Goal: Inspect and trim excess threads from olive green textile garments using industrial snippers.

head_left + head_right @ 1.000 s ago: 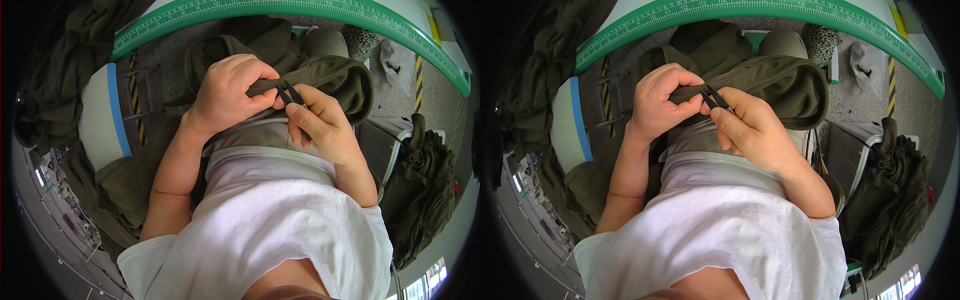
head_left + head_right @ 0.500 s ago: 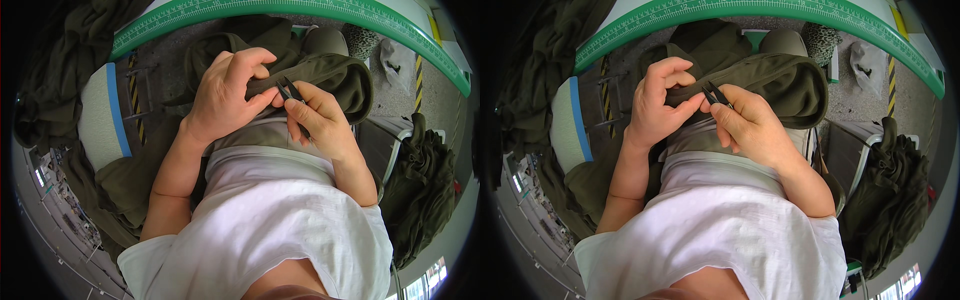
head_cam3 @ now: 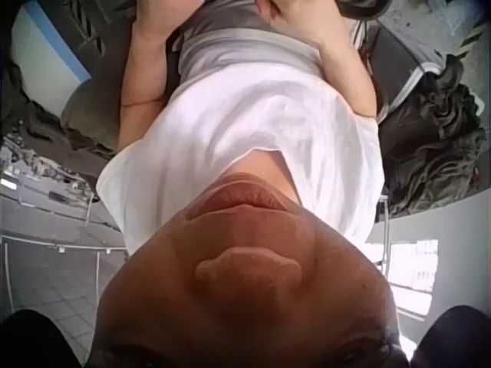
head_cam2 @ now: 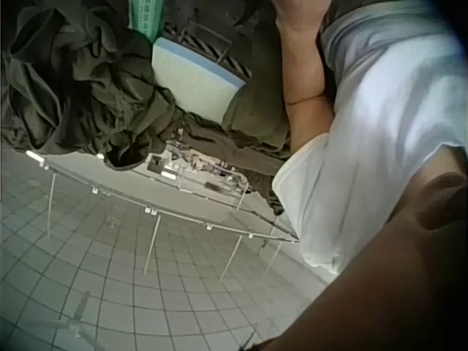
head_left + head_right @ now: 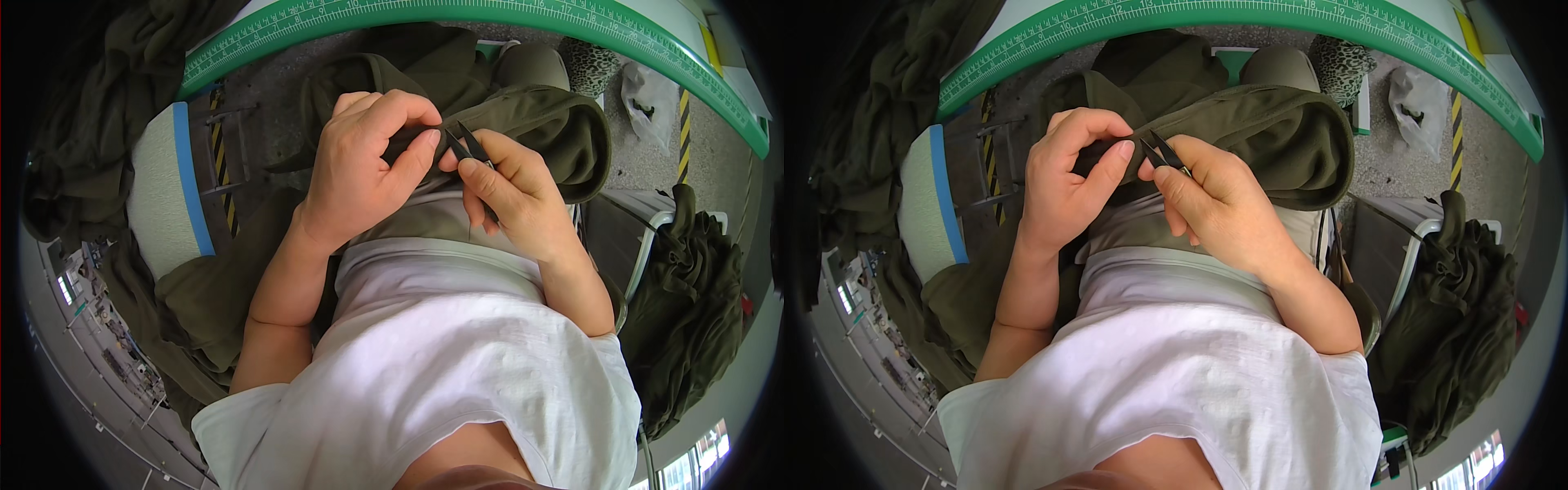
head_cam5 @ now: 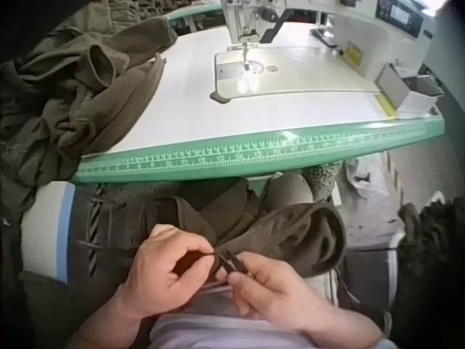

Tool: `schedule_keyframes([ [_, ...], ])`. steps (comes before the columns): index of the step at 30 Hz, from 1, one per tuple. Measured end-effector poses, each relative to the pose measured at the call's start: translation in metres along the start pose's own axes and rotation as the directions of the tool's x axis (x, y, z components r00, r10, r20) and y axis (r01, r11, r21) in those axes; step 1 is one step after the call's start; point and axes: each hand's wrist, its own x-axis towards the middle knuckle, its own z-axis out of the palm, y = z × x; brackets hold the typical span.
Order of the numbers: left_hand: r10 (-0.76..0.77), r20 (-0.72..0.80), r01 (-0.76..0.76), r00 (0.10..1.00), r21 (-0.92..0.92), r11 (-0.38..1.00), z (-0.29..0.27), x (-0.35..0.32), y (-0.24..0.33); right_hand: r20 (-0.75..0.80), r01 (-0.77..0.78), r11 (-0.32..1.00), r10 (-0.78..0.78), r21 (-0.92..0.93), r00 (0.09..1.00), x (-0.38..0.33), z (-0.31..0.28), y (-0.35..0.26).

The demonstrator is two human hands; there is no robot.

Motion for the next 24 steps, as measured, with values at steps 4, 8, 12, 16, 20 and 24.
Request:
schedule_keyframes([
  [4,0.037,0.005,-0.037,0.999,0.043,0.998,-0.001,0.000,0.002,-0.022,0.033,0.999,-0.034,-0.031,0.999,0.000,0.002,0.004],
  [8,0.116,0.035,-0.119,0.993,0.100,0.988,-0.004,0.001,0.002,-0.040,0.085,0.995,-0.087,-0.055,0.995,0.000,0.004,0.009],
  [12,0.163,0.000,-0.162,0.987,0.105,0.981,0.001,0.002,0.000,-0.052,0.128,0.987,-0.133,-0.095,0.990,0.001,0.005,0.011],
  [16,0.188,-0.001,-0.187,0.982,0.135,0.973,0.001,0.002,-0.001,-0.066,0.151,0.978,-0.161,-0.144,0.985,0.003,0.006,0.011],
  [20,-0.011,-0.121,0.017,0.993,0.047,0.999,0.006,-0.002,0.011,-0.073,0.150,0.976,-0.163,-0.155,0.984,0.002,0.006,0.009],
  [24,0.034,-0.067,-0.024,0.997,0.145,0.989,0.003,0.000,0.009,-0.072,0.132,0.983,-0.142,-0.125,0.987,0.003,0.007,0.008],
])
